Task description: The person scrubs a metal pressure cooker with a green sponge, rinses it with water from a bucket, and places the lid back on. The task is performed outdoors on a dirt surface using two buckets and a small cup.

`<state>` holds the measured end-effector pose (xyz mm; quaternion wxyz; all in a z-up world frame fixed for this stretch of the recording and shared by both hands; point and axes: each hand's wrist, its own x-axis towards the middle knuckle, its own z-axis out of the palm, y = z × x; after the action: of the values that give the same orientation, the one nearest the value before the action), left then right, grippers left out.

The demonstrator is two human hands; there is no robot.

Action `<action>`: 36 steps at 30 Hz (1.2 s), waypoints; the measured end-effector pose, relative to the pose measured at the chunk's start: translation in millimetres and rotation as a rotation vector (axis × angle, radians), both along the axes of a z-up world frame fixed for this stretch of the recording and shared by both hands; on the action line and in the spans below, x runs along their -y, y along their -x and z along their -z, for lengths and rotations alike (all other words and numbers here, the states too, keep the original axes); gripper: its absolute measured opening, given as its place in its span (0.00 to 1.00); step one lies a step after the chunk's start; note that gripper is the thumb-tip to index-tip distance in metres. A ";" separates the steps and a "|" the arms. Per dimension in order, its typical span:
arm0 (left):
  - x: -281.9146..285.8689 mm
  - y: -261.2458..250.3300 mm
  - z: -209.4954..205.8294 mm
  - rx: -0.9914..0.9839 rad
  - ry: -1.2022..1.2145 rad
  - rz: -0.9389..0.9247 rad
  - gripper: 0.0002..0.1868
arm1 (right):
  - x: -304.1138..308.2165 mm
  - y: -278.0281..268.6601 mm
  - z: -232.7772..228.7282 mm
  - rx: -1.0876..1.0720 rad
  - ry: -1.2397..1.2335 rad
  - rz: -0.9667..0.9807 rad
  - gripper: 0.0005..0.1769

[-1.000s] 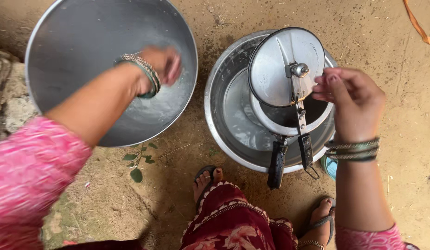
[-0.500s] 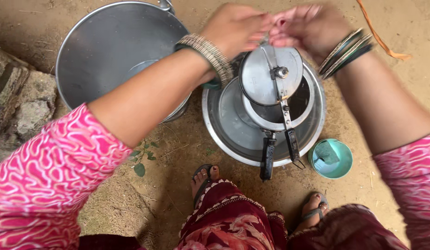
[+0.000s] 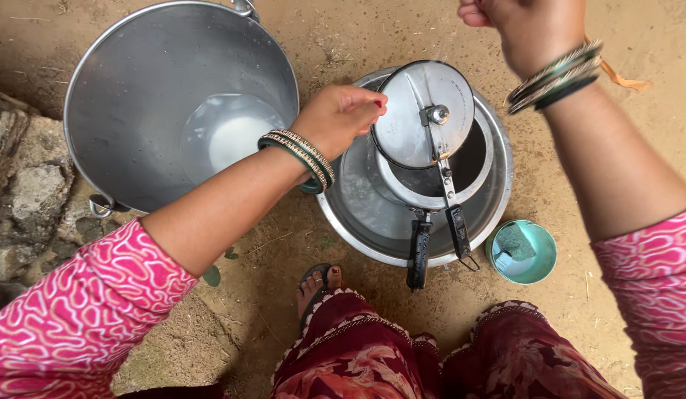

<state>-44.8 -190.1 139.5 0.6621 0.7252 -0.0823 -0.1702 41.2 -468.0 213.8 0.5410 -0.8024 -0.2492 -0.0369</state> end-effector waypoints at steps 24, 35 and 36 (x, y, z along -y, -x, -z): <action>-198.8 -50.0 132.2 -0.804 -0.476 -0.120 0.16 | 70.1 55.5 89.2 -0.049 0.274 0.289 0.12; -185.0 -44.1 69.3 -0.755 -0.043 -0.332 0.10 | 58.9 58.6 101.2 -0.465 0.072 0.215 0.08; -170.0 -42.4 35.4 -0.656 -0.050 -0.297 0.12 | 55.1 60.4 99.6 -0.519 0.052 0.194 0.09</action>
<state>-2.4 -20.1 104.0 0.6528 0.6520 0.2453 -0.2978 -19.2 -523.1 114.2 0.5599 -0.8188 -0.0251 0.1247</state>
